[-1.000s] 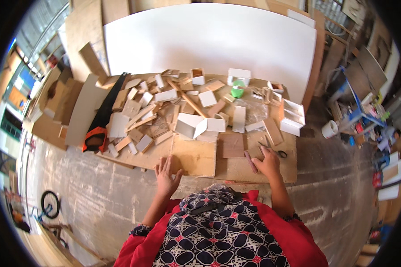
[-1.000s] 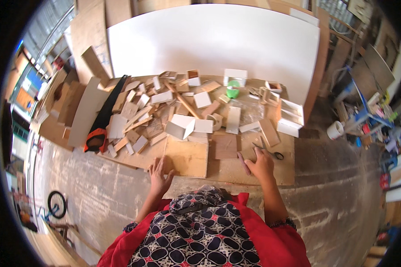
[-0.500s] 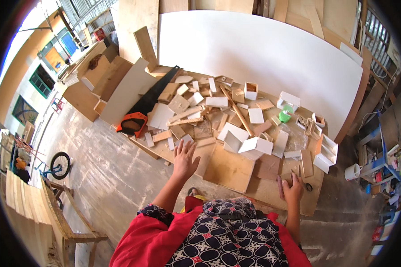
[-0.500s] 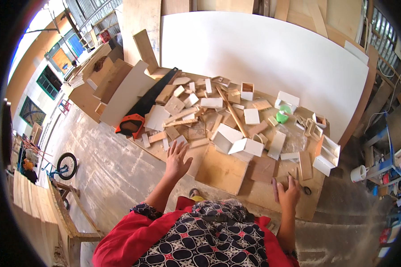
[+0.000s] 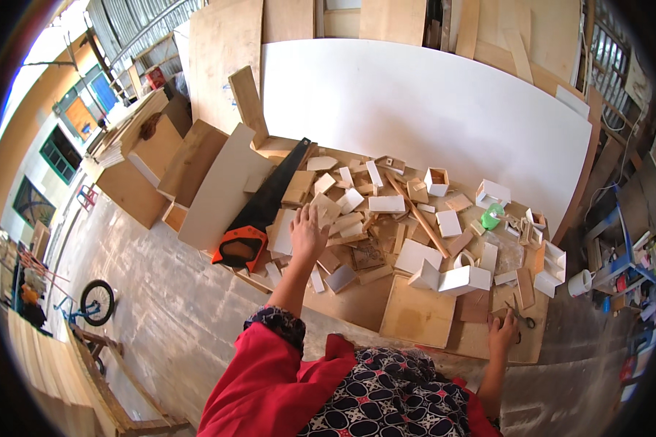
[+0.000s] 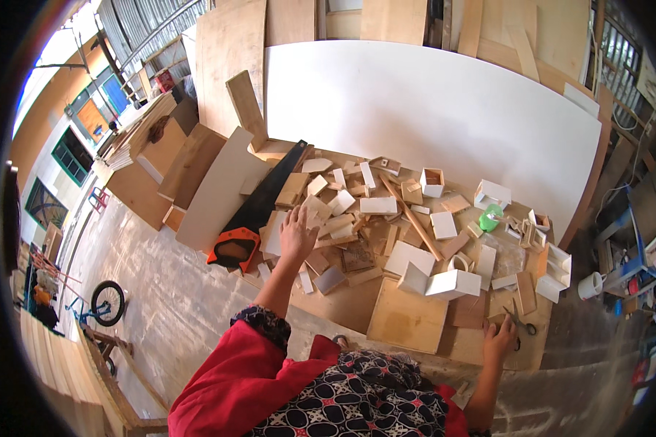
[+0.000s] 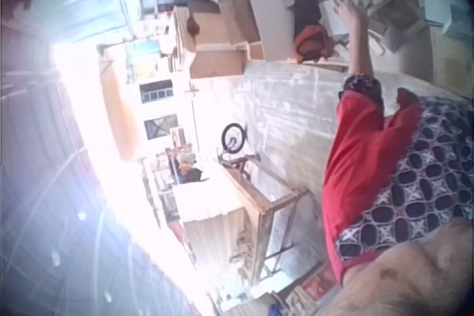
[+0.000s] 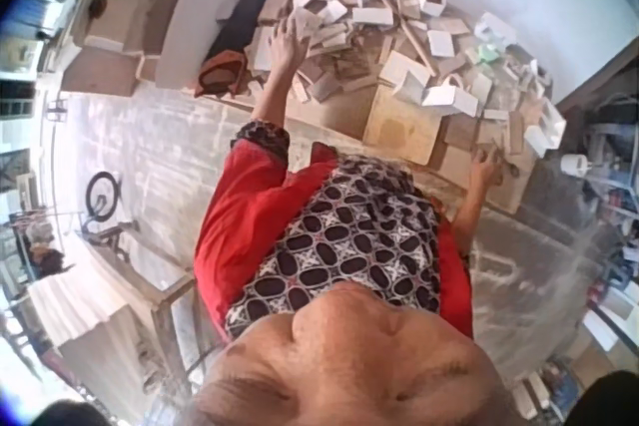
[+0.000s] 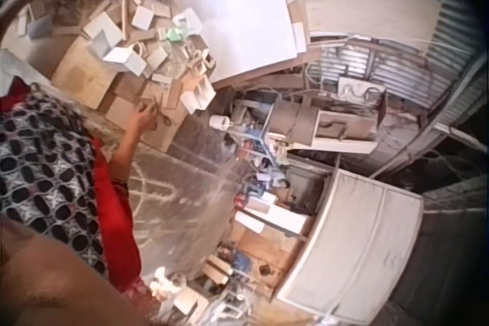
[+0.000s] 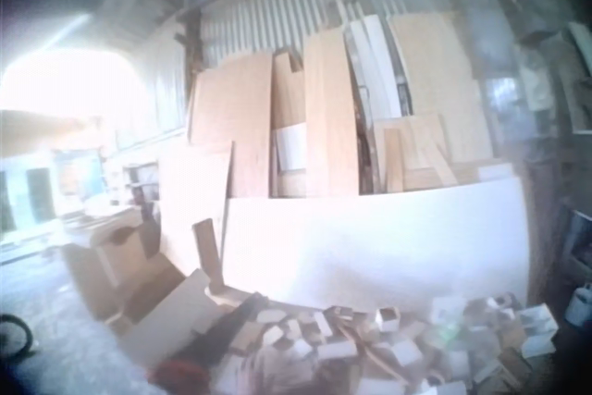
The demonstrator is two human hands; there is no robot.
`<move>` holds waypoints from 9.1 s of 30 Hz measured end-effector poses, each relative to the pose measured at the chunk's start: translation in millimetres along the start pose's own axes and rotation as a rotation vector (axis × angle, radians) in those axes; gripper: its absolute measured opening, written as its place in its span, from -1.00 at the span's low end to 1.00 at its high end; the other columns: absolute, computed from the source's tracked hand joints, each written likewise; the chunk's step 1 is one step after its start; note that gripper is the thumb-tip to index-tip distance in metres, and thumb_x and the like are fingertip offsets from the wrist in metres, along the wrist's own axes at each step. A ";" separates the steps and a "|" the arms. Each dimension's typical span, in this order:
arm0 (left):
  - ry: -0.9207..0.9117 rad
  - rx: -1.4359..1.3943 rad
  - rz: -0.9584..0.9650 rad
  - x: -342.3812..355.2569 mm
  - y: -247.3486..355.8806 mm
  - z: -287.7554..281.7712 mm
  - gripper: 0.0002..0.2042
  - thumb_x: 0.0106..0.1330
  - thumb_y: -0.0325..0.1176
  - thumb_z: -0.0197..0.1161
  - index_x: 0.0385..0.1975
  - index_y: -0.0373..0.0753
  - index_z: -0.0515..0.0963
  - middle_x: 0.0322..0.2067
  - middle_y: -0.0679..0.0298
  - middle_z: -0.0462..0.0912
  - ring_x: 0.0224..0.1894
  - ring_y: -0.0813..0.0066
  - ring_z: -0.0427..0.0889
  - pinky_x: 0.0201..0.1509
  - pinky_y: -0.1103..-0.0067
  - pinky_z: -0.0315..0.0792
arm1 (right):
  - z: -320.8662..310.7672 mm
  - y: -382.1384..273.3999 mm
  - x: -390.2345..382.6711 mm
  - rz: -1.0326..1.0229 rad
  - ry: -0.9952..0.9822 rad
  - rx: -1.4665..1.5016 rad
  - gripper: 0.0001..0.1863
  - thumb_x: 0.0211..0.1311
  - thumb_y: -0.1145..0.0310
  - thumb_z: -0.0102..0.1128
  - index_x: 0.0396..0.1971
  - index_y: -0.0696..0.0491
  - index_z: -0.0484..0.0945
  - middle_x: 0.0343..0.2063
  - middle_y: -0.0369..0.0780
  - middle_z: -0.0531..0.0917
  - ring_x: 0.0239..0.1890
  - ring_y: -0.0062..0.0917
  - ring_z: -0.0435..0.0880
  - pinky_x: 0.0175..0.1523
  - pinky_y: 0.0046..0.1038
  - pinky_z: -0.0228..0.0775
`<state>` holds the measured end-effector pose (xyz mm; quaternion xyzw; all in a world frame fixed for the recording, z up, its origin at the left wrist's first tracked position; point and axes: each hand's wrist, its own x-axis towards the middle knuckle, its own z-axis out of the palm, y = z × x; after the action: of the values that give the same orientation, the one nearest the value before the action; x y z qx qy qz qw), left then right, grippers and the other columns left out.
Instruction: The person assembles small wooden boxes by hand and using scissors, applying glue to small wooden pieces and joining them together.
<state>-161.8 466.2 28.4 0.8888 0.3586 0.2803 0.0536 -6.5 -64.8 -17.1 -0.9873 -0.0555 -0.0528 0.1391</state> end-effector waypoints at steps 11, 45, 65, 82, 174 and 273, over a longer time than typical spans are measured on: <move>0.061 -0.040 0.055 55.6 -47.5 25.2 -0.56 0.00 -0.18 0.34 -0.07 -0.12 0.56 0.04 0.13 0.50 0.20 0.05 0.34 0.25 0.10 0.13 | -10.6 -25.0 -60.6 0.045 0.146 -0.023 -0.34 -0.01 0.35 0.25 0.19 0.05 0.35 0.25 -0.03 0.27 0.30 -0.11 0.22 0.30 -0.11 0.10; -1.317 -2.114 -0.859 -120.1 24.5 -36.3 -0.44 0.09 -0.42 0.05 0.19 -0.32 0.29 0.15 0.14 0.43 0.14 0.23 0.46 0.27 0.33 0.29 | -96.0 -133.0 -94.8 -0.262 0.391 0.239 -0.63 0.04 0.48 0.22 -0.07 0.06 0.58 0.09 -0.15 0.47 0.17 -0.18 0.37 0.23 -0.22 0.21; -0.854 -1.608 -0.224 -95.2 65.2 14.6 -0.59 0.11 -0.69 0.07 0.01 -0.28 0.39 -0.03 0.25 0.53 0.05 0.47 0.48 0.18 0.52 0.30 | -86.8 -119.6 -105.5 -0.308 0.342 0.289 -0.71 0.00 0.47 0.23 -0.19 0.09 0.61 0.01 -0.19 0.51 0.09 -0.19 0.42 0.19 -0.22 0.24; -0.738 -1.585 -0.230 -99.2 85.5 6.7 -0.60 0.15 -0.64 0.18 0.01 -0.29 0.35 -0.09 0.22 0.57 -0.04 0.47 0.55 0.08 0.57 0.40 | -87.2 -109.3 -103.7 -0.276 0.314 0.272 -0.70 0.00 0.48 0.21 -0.18 0.12 0.61 0.02 -0.15 0.51 0.11 -0.19 0.41 0.21 -0.21 0.21; -0.594 -0.769 0.344 -115.6 114.5 19.6 -0.36 -0.12 -0.43 0.27 0.11 -0.28 0.38 -0.08 -0.01 0.53 -0.01 -0.07 0.47 0.12 0.25 0.36 | -75.7 -92.8 -96.9 -0.271 0.249 0.318 -0.72 0.02 0.46 0.22 -0.19 0.11 0.62 0.00 -0.15 0.52 0.13 -0.16 0.40 0.19 -0.21 0.26; -0.258 -0.760 0.796 -79.9 126.0 -69.1 -0.43 -0.05 -0.49 0.33 0.08 -0.24 0.43 -0.07 0.07 0.56 -0.16 0.15 0.61 -0.16 0.40 0.53 | -63.3 -83.9 -87.2 -0.271 0.194 0.290 -0.74 0.03 0.48 0.21 -0.21 0.16 0.60 -0.03 -0.07 0.53 0.08 -0.14 0.44 0.17 -0.21 0.27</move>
<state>-169.1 312.7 86.8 0.9008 -0.1399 0.2774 0.3032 -108.7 -10.7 55.5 -0.9308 -0.1808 -0.1574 0.2761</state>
